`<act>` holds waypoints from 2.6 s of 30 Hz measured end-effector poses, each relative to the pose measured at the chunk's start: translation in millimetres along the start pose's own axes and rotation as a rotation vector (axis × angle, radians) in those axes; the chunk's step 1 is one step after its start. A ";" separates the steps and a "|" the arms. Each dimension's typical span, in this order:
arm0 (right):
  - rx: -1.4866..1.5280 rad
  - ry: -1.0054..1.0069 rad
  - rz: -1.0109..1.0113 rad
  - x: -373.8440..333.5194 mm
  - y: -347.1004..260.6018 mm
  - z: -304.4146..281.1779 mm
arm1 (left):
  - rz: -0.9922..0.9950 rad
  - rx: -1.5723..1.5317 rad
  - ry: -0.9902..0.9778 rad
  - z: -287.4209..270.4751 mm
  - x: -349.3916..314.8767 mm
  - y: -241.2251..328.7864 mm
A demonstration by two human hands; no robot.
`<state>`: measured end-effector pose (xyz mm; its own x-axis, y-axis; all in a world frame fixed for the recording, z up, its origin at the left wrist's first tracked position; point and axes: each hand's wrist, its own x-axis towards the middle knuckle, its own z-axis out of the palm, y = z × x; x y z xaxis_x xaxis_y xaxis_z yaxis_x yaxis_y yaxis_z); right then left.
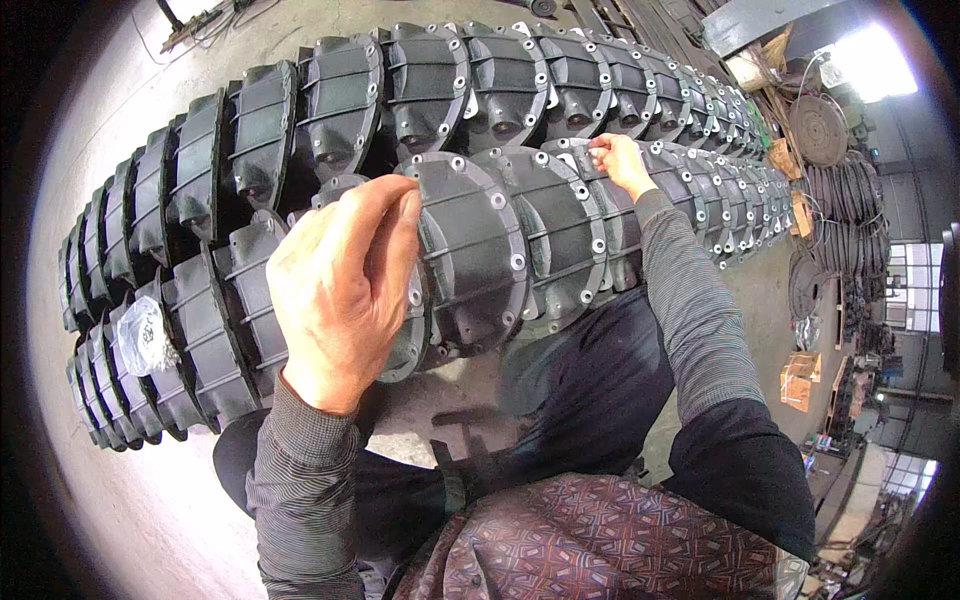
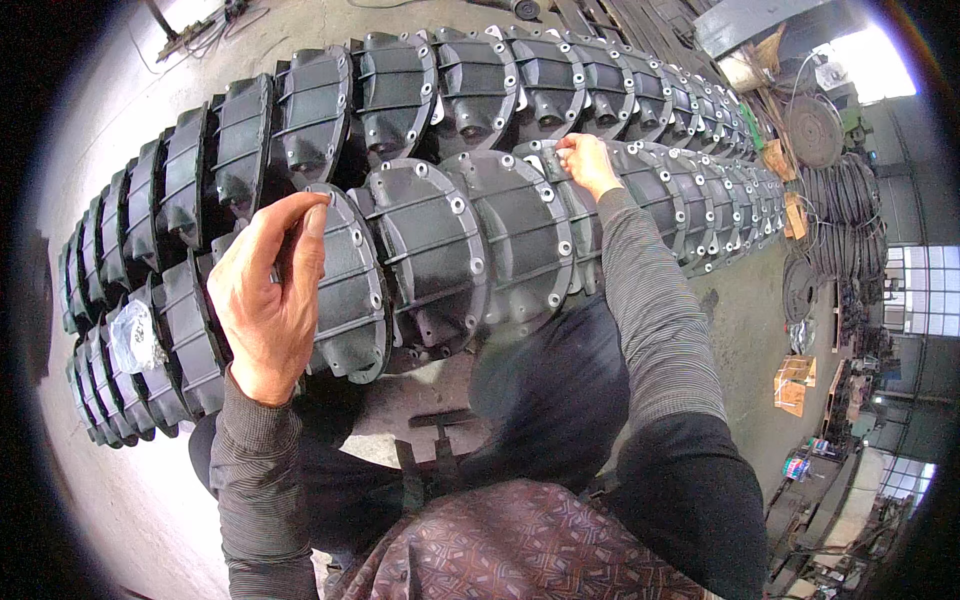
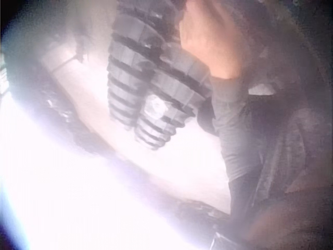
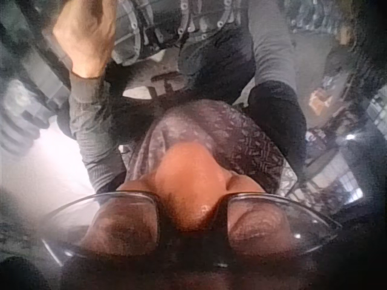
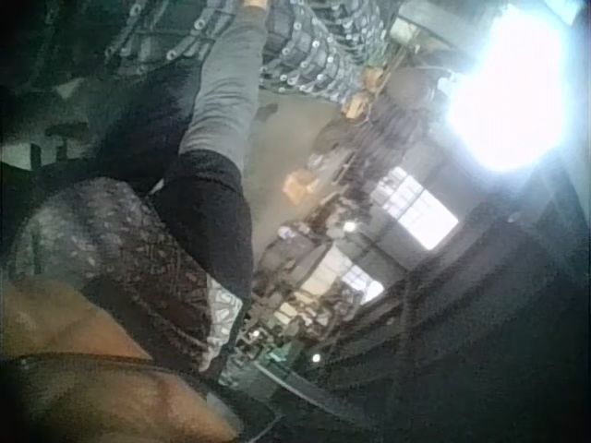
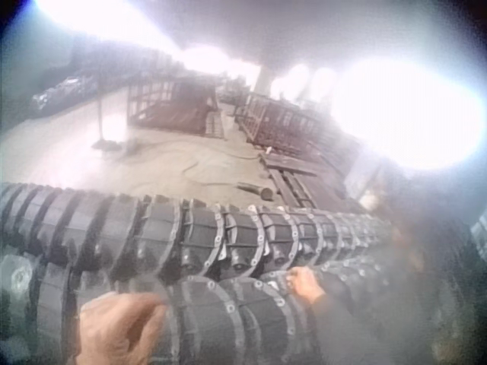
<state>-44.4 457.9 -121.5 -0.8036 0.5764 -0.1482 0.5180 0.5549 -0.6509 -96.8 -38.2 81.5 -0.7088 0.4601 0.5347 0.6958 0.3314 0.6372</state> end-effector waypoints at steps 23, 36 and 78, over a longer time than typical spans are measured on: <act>-0.677 0.116 -0.518 -1.8 -11.8 15.9 | 0.182 0.061 0.084 4.7 4.7 -4.2; -0.707 0.124 -0.401 -1.9 -15.9 16.6 | 0.163 0.043 0.048 1.5 3.3 -3.1; -0.165 0.052 -0.356 -29.6 -166.3 69.5 | 0.346 -0.026 0.063 -21.9 -22.9 14.8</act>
<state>-127.1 306.9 -60.6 -0.9280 0.3573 0.1060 0.2527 0.8123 -0.5257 -72.8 -61.8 90.9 -0.4378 0.4896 0.7541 0.8935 0.1434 0.4256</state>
